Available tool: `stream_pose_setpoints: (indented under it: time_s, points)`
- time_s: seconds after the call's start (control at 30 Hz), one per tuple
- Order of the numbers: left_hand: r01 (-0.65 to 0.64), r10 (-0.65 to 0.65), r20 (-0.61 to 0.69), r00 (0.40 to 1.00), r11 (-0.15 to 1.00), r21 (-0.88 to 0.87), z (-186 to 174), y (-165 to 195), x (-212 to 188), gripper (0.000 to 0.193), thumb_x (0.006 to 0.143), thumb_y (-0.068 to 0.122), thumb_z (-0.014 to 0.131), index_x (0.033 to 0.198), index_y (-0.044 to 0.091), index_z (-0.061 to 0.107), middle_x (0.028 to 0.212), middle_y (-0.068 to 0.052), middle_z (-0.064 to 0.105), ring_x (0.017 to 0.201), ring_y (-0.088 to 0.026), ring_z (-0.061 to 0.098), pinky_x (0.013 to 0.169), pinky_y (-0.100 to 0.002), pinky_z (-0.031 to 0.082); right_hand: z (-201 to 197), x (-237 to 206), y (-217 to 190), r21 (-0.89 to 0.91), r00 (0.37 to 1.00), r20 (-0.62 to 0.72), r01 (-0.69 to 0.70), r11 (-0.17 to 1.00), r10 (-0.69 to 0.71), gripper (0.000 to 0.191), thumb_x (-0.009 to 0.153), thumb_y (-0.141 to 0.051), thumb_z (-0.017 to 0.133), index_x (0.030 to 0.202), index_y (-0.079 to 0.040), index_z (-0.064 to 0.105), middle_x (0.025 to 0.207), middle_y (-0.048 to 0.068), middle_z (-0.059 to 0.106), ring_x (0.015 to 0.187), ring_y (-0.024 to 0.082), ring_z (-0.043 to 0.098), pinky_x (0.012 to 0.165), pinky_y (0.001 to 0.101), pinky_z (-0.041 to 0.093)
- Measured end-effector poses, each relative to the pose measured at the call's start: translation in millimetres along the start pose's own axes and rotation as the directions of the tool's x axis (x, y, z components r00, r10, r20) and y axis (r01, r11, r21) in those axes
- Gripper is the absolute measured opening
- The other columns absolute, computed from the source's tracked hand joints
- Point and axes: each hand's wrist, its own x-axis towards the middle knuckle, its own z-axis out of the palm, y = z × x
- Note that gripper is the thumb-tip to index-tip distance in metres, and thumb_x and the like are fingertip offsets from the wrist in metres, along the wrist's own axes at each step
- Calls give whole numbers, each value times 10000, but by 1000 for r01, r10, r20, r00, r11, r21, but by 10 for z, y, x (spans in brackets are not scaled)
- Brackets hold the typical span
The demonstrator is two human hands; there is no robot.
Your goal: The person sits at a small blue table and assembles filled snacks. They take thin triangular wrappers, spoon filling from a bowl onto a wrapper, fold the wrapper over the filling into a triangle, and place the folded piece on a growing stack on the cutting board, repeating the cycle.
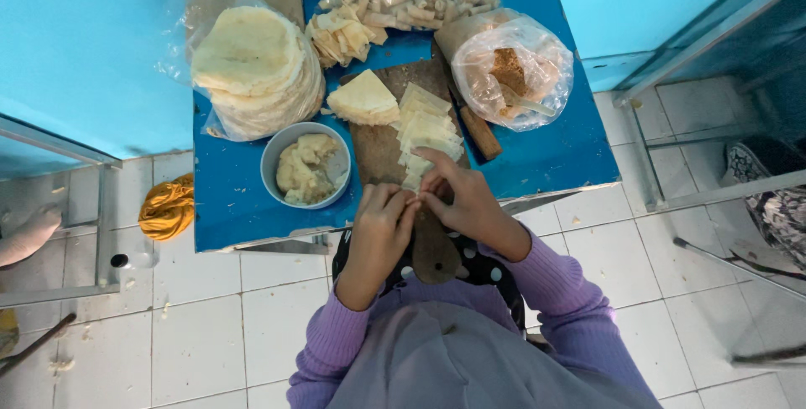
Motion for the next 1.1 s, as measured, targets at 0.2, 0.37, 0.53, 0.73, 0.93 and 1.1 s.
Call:
stream_pose_setpoints:
  time_s: [0.2, 0.37, 0.53, 0.73, 0.93, 1.1]
  points:
    - [-5, 5, 10, 1000, 1000, -5, -72, 65, 51, 101, 862, 4, 729, 950, -30, 695, 989, -154, 608, 930, -345, 572, 799, -442, 481, -3, -116, 109, -189, 931, -81, 337, 922, -357, 637, 872, 50, 742, 1444, -51, 483, 1065, 107, 716, 992, 289, 718, 860, 385, 577]
    - [2, -2, -10, 1000, 1000, -17, -47, 48, 54, 83, 877, -1, 712, 949, -33, 686, 995, -159, 619, 944, -355, 580, 806, -439, 487, -28, -156, 157, -273, 853, 2, 502, 820, -522, 544, 903, 72, 712, 1397, -44, 516, 1161, 162, 694, 1038, 355, 712, 886, 405, 587]
    - [21, -21, -1, 1000, 999, -33, -24, -14, 38, 108, 891, 7, 708, 996, -21, 702, 976, -140, 644, 919, -353, 588, 792, -439, 481, -48, -90, 119, -273, 901, 59, 429, 861, -430, 602, 917, -19, 745, 1449, -26, 464, 1082, 120, 719, 993, 338, 703, 848, 406, 566]
    - [37, -37, -17, 999, 999, 30, 11, -39, 59, 110, 868, 3, 705, 977, 9, 716, 953, -142, 632, 906, -350, 581, 784, -447, 477, -122, 69, 42, -114, 941, 108, 333, 936, -322, 680, 929, -52, 752, 1523, -60, 420, 989, 74, 724, 944, 290, 704, 821, 395, 549]
    - [21, -21, 17, 1000, 999, 33, -11, -79, 132, 81, 887, 9, 690, 967, 9, 702, 973, -139, 626, 939, -349, 585, 801, -444, 484, -110, 96, -39, -204, 941, 62, 339, 918, -334, 702, 888, -4, 732, 1524, -77, 443, 985, 74, 690, 975, 299, 626, 866, 410, 498]
    - [6, -7, 58, 998, 1000, 21, -67, -90, 123, 125, 892, 29, 684, 1010, -2, 705, 983, -140, 622, 920, -349, 580, 786, -453, 467, -38, 76, 1, -277, 943, 20, 325, 904, -333, 688, 887, 15, 726, 1518, -72, 464, 1011, 81, 672, 984, 309, 592, 885, 413, 476]
